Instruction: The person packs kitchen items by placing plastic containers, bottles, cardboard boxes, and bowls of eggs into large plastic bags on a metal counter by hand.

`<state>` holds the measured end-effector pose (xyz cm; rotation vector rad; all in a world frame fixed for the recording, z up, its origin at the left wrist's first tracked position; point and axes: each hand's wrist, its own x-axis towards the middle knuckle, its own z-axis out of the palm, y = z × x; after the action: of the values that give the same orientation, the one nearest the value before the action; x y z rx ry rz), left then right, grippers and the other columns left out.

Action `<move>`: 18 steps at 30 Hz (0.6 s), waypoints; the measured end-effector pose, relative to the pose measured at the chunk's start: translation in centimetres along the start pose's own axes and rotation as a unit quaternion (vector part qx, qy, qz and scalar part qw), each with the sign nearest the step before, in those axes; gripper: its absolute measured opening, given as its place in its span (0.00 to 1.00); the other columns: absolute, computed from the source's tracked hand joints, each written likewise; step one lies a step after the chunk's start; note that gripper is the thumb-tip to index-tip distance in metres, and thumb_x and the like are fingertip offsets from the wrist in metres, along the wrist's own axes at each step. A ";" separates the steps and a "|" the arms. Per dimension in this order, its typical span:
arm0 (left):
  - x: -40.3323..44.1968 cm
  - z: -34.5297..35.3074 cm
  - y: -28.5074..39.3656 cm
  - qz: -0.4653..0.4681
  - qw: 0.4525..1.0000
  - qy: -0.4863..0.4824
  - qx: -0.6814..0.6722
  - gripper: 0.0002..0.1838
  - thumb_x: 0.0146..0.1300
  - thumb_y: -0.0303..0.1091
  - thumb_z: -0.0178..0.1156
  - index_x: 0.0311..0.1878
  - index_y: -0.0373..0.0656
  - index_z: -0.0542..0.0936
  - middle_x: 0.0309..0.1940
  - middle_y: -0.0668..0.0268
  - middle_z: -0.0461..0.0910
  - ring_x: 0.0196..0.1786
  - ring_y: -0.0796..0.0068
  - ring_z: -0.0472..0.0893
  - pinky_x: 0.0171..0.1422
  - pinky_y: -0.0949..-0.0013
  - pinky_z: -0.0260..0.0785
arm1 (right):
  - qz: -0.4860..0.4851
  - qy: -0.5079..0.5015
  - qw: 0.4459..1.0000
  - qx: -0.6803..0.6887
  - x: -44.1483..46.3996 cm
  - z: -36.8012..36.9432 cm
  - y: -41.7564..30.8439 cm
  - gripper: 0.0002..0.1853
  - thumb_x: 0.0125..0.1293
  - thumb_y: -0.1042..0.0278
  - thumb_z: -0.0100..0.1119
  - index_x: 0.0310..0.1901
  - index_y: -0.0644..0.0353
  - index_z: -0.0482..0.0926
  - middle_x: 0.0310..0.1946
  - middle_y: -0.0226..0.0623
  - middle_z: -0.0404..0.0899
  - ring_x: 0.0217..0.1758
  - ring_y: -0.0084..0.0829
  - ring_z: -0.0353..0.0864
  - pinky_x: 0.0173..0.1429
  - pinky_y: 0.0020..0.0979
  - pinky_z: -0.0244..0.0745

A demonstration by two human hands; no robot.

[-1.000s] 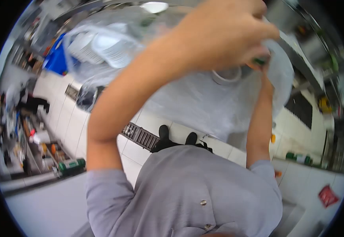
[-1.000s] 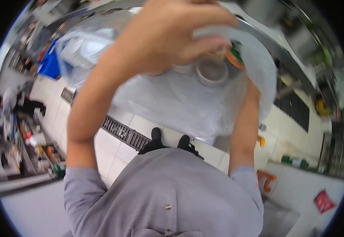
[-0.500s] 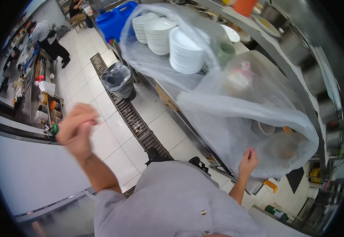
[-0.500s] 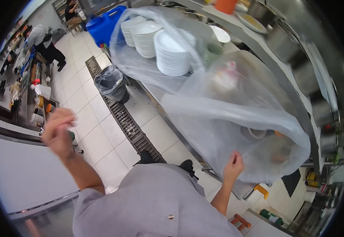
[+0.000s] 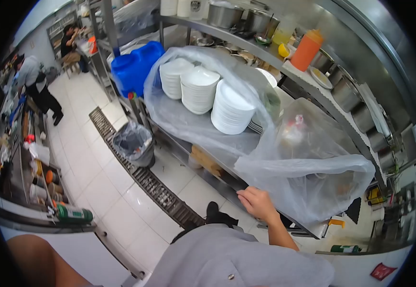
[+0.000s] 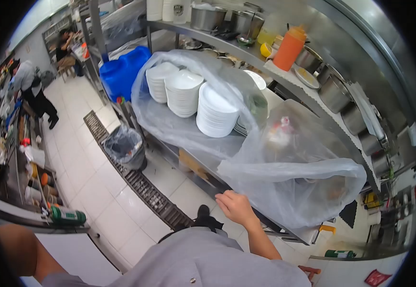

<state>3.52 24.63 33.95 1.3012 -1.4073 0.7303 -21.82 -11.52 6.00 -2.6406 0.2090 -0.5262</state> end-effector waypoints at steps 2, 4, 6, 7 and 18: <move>-0.6 0.7 -2.5 -0.024 0.999 0.028 -0.013 0.27 0.78 0.53 0.40 0.56 0.37 0.75 0.49 0.49 0.80 0.54 0.54 0.78 0.58 0.53 0.70 | -0.006 0.008 1.000 -0.010 1.8 0.4 0.3 0.05 0.63 0.70 0.65 0.39 0.58 0.84 0.29 0.36 0.78 0.30 0.40 0.81 0.33 0.39 0.76; -1.0 1.3 -4.8 -0.048 0.997 0.048 -0.023 0.28 0.78 0.53 0.40 0.56 0.37 0.75 0.50 0.49 0.79 0.54 0.54 0.77 0.59 0.53 0.70 | -0.003 -0.011 1.000 -0.016 2.8 0.9 0.4 0.05 0.63 0.69 0.64 0.39 0.57 0.84 0.29 0.36 0.79 0.31 0.41 0.81 0.34 0.40 0.76; -1.0 1.8 -7.2 -0.068 0.995 0.063 -0.034 0.28 0.78 0.53 0.40 0.56 0.36 0.75 0.50 0.49 0.79 0.55 0.53 0.77 0.59 0.53 0.69 | 0.007 0.000 1.000 -0.014 4.9 1.2 0.5 0.05 0.63 0.69 0.64 0.39 0.57 0.84 0.29 0.36 0.79 0.31 0.41 0.81 0.34 0.40 0.76; -0.9 2.2 -8.4 -0.076 0.994 0.070 -0.038 0.28 0.78 0.53 0.40 0.56 0.36 0.75 0.50 0.49 0.79 0.55 0.53 0.77 0.59 0.53 0.69 | 0.021 0.010 1.000 -0.007 6.1 1.5 0.9 0.05 0.63 0.69 0.65 0.39 0.57 0.84 0.29 0.36 0.79 0.31 0.41 0.81 0.35 0.40 0.76; 3.2 3.7 -22.1 -0.100 0.986 0.102 -0.083 0.28 0.78 0.53 0.40 0.57 0.35 0.75 0.52 0.48 0.78 0.57 0.51 0.75 0.62 0.51 0.66 | -0.097 0.031 0.995 -0.004 25.4 4.2 3.3 0.06 0.60 0.72 0.66 0.39 0.62 0.83 0.29 0.41 0.79 0.30 0.44 0.79 0.34 0.39 0.74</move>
<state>23.88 15.19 31.40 1.1820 -1.1306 0.5802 2.94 -18.60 9.40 -2.6701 -0.0275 -0.6713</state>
